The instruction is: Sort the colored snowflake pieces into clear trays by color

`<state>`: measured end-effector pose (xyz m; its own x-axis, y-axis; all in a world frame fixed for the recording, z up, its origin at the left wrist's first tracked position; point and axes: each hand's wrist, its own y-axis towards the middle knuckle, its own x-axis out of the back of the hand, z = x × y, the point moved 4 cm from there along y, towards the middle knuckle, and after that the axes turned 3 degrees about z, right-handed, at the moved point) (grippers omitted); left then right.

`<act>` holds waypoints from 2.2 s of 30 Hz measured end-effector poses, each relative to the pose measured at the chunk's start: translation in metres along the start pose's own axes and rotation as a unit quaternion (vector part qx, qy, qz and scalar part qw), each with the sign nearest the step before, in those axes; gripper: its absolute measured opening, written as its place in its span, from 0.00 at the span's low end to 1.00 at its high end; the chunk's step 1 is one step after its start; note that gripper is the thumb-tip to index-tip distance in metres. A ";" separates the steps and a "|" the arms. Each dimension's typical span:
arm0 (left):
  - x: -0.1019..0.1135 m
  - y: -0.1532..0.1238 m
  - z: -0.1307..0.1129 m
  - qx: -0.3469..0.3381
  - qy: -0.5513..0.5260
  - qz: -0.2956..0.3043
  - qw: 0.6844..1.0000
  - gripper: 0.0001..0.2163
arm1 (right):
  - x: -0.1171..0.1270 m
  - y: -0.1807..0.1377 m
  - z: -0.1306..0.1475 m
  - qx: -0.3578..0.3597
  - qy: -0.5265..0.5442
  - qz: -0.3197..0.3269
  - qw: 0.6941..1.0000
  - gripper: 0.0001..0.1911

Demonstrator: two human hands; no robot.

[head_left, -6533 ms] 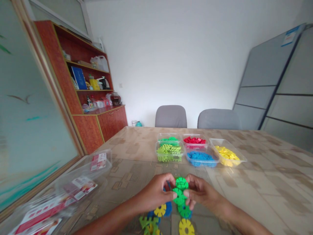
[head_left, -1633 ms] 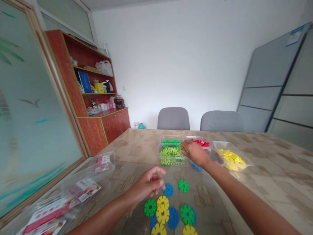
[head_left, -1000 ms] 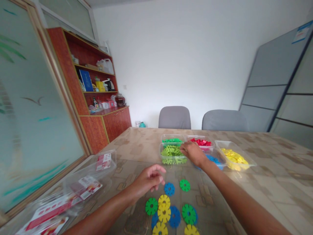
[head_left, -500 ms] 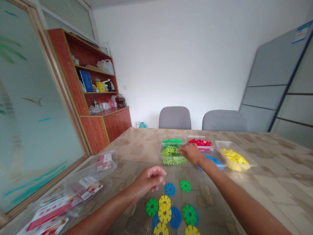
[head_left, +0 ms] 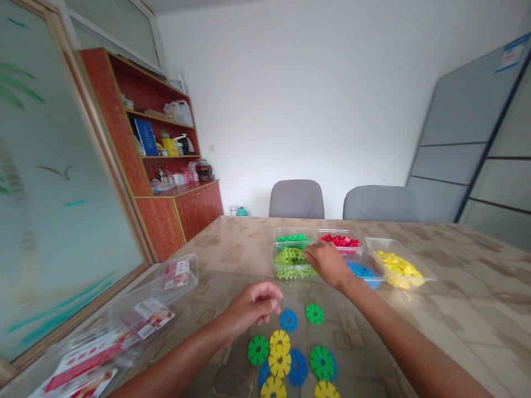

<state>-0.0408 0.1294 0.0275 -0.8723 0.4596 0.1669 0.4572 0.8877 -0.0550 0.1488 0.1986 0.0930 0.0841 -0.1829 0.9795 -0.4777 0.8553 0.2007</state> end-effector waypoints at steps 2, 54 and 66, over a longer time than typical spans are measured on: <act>0.000 0.001 0.001 0.001 0.000 0.001 1.000 0.17 | -0.004 -0.001 0.005 0.027 0.027 0.002 0.999 0.14; 0.013 -0.026 -0.014 0.046 0.370 0.151 0.916 0.13 | -0.058 -0.074 0.011 0.001 0.238 0.063 0.969 0.07; -0.001 -0.037 -0.033 0.048 0.220 0.253 0.941 0.10 | -0.053 -0.081 0.005 0.003 0.334 0.093 0.938 0.11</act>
<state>-0.0513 0.0951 0.0621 -0.3807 0.7868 0.4858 0.7590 0.5660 -0.3219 0.1786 0.1367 0.0250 0.5271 0.3160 0.7888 -0.5433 0.8391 0.0269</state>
